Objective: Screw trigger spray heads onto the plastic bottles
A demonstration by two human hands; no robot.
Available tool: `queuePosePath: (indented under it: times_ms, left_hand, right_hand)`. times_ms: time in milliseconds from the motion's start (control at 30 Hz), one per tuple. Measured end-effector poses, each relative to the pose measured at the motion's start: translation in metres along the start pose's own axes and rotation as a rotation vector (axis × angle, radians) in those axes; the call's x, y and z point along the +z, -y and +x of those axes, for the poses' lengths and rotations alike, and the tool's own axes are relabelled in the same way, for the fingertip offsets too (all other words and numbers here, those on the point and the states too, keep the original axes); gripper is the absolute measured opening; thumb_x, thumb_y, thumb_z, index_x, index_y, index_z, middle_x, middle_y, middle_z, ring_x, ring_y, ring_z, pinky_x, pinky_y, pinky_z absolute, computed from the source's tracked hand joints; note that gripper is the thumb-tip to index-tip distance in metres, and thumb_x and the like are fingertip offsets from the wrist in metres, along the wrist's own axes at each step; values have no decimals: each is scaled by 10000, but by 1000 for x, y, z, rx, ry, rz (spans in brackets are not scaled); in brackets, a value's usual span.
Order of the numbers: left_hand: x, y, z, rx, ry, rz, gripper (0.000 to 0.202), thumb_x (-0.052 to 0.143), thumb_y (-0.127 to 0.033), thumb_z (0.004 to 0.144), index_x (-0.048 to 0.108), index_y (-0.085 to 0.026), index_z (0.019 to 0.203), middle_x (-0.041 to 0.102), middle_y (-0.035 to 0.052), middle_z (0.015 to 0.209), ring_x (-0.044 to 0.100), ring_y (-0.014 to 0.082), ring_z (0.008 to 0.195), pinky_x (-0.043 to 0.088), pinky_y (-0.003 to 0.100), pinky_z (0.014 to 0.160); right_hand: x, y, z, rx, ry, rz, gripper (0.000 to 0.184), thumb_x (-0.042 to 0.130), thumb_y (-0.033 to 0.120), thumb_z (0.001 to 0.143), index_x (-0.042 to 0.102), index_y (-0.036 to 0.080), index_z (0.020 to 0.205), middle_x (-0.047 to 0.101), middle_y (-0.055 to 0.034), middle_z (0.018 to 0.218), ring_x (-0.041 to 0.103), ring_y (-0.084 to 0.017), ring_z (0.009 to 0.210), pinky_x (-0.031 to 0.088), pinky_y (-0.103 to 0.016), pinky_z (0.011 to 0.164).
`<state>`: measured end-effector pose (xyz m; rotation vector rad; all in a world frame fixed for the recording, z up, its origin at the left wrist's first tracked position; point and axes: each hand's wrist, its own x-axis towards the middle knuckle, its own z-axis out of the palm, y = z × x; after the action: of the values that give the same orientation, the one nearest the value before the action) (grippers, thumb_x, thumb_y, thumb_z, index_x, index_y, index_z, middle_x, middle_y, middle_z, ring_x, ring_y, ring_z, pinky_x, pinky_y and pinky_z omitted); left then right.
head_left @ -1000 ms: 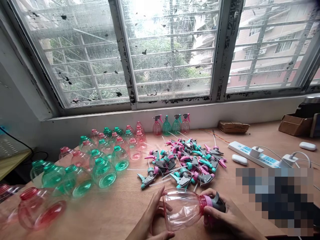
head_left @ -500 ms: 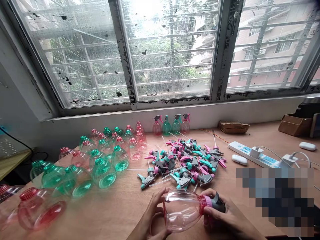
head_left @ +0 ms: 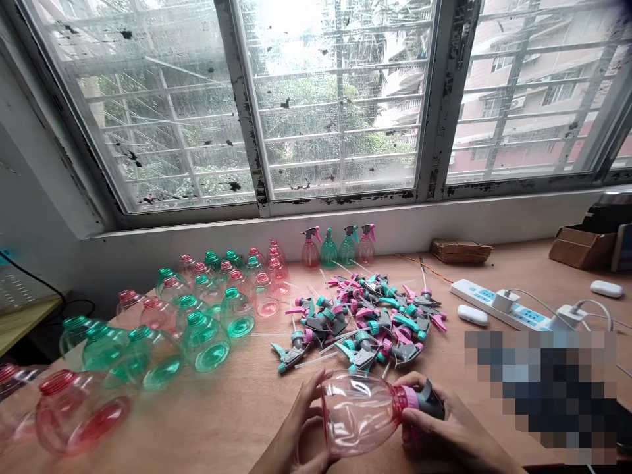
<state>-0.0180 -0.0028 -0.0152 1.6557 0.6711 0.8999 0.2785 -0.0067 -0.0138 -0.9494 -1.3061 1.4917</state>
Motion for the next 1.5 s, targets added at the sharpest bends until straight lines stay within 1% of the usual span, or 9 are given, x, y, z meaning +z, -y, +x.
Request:
queuePosePath:
  times_ms: [133,267,400,667,800,867,1067,1300,1500]
  left_hand:
    - [-3,-1,0,7,15,-9,889,766,-406,870,192,-484,1546,353,75,1604,541,329,1312,431,487,1117]
    - [-5,-6,-1,14,34,-32,1012,835,-415,794,176,-445,1562,295,92,1628,548,345,1288,439,501,1105]
    - [-2,-8,0,2,46,-72,949,789,-456,832,192,-390,1566,376,123,1573,549,356,1302,453,500,1095]
    - [-1,-5,-1,66,-51,138,738,680,-458,921,283,-410,1542,300,78,1625,476,341,1371,437,448,1123]
    - [-3,-7,0,43,15,50,961,758,-488,850,132,-420,1575,262,105,1643,544,350,1302,454,489,1101]
    - [-3,-8,1,34,39,10,995,782,-510,818,150,-394,1576,242,114,1649,526,370,1323,455,497,1099]
    - [-3,-4,1,27,-8,84,835,751,-449,866,267,-416,1545,277,81,1631,552,348,1288,445,477,1111]
    - [-1,4,-1,46,-30,40,879,731,-431,892,166,-432,1566,304,113,1625,581,328,1262,490,469,1070]
    - [-1,-2,0,40,-16,-18,732,684,-418,933,268,-450,1534,347,90,1603,560,329,1300,496,455,1065]
  right_hand:
    - [0,0,-1,0,12,35,418,789,466,828,602,160,1044,762,-35,667,678,-178,578,525,-280,581]
    - [0,1,-1,-7,13,34,393,794,450,831,612,164,1030,765,-33,671,676,-174,577,523,-269,579]
    - [-1,-1,-1,16,13,74,404,796,452,829,606,165,1041,767,-34,682,685,-179,590,524,-271,592]
    - [1,3,-2,22,17,82,400,804,442,831,604,156,1025,766,-30,674,685,-160,587,529,-244,584]
    - [0,2,-2,22,24,90,414,812,438,826,600,152,1037,773,-33,677,694,-162,591,539,-251,586]
    - [-1,1,-1,15,21,77,417,811,435,829,600,146,1043,775,-35,674,692,-158,588,537,-244,580]
    - [0,1,-1,28,23,106,427,814,433,828,593,147,1056,778,-30,672,692,-151,581,539,-233,567]
    - [0,0,-2,36,26,122,419,817,430,824,592,159,1051,774,-26,673,698,-158,589,538,-235,574]
    - [1,1,-2,32,24,108,401,821,421,819,595,168,1033,766,-19,678,682,-149,584,531,-237,582]
